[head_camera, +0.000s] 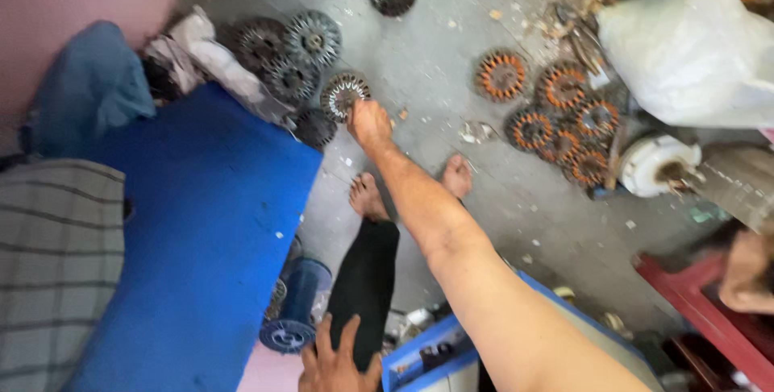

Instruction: The person operates a specialized machine to process a motor stator, using a metal tool to adjust the copper windings. They then use pliers to trim excess wire and inspect the finished component before placing it on the floor.

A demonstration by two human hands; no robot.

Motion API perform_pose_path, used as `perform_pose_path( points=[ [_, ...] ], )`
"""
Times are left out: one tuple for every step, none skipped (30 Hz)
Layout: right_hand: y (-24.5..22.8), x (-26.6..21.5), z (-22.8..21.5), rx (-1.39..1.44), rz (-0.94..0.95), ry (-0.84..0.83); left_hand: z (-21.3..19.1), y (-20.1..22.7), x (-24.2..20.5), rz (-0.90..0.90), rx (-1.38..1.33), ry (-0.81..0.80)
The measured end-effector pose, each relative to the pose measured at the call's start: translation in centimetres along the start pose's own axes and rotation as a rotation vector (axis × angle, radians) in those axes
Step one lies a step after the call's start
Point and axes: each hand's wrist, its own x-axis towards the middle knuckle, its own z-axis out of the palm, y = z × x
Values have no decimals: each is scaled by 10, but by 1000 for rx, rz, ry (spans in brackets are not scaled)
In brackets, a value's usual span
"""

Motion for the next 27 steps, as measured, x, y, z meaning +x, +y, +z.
perform_pose_path(
  points=[
    [11, -17, -13, 86, 14, -11, -12, 8, -8, 3, 18, -12],
    [19, -32, -28, 175, 16, -13, -22, 16, -13, 13, 45, -15],
    [26, -49, -45, 264, 18, -15, -32, 21, -21, 23, 73, -17],
    [35, -70, -65, 380, 82, -44, -40, 27, -26, 38, 98, -12],
    [40, -97, -90, 497, 145, -74, -47, 32, -29, 57, 93, -23],
    [44, -125, -110, 626, 185, -65, -50, 32, -34, 74, 90, -41],
    [49, -153, -131, 755, 224, -55, -49, 33, -44, 90, 87, -60],
    [55, -181, -156, 588, 97, 53, -48, 35, -50, 112, 103, -45],
    [59, -212, -182, 415, -26, 157, -44, 39, -59, 133, 119, -31],
    [58, -243, -206, 696, 112, 69, -42, 41, -64, 169, 140, -8],
    [55, -278, -233, 980, 241, -23, -40, 43, -70, 294, 66, 121],
    [51, -308, -263, 1092, 273, -18, -39, 45, -79, 409, -20, 256],
    [46, -340, -295, 1204, 302, -14, -38, 48, -95, 522, -109, 389],
    [38, -372, -330, 1226, 322, 5, -42, 58, -106, 559, -256, 372],
    [29, -399, -366, 1249, 340, 24, -51, 72, -121, 598, -402, 346],
    [21, -431, -401, 1218, 327, 65, -58, 83, -145, 638, -535, 289],
    [12, -464, -436, 1186, 315, 105, -67, 100, -170, 661, -703, 174],
    [-2, -492, -466, 1160, 293, 141, -82, 120, -192, 676, -862, 61],
    [-14, -519, -496, 1140, 253, 196, -98, 141, -214, 686, -1015, -63],
    [-25, -551, -524, 1121, 222, 255, -113, 158, -239, 996, -1003, -22],
    [-36, -581, -548, 1100, 193, 314, -127, 171, -265, 1307, -979, 8],
    [-51, -609, -565, 1100, 159, 384, -138, 179, -291, 1353, -982, -72],
    [-64, -634, -582, 1098, 125, 455, -147, 184, -316, 1396, -982, -155],
    [-79, -662, -595, 1098, 105, 525, -153, 185, -342, 1426, -974, -252],
    [-93, -690, -605, 1070, 83, 599, -157, 182, -367, 1479, -975, -357],
    [-108, -718, -614, 1038, 63, 677, -162, 178, -389, 1527, -971, -469],
    [-122, -743, -623, 1003, 46, 753, -166, 175, -412, 1569, -963, -584]
  ],
)
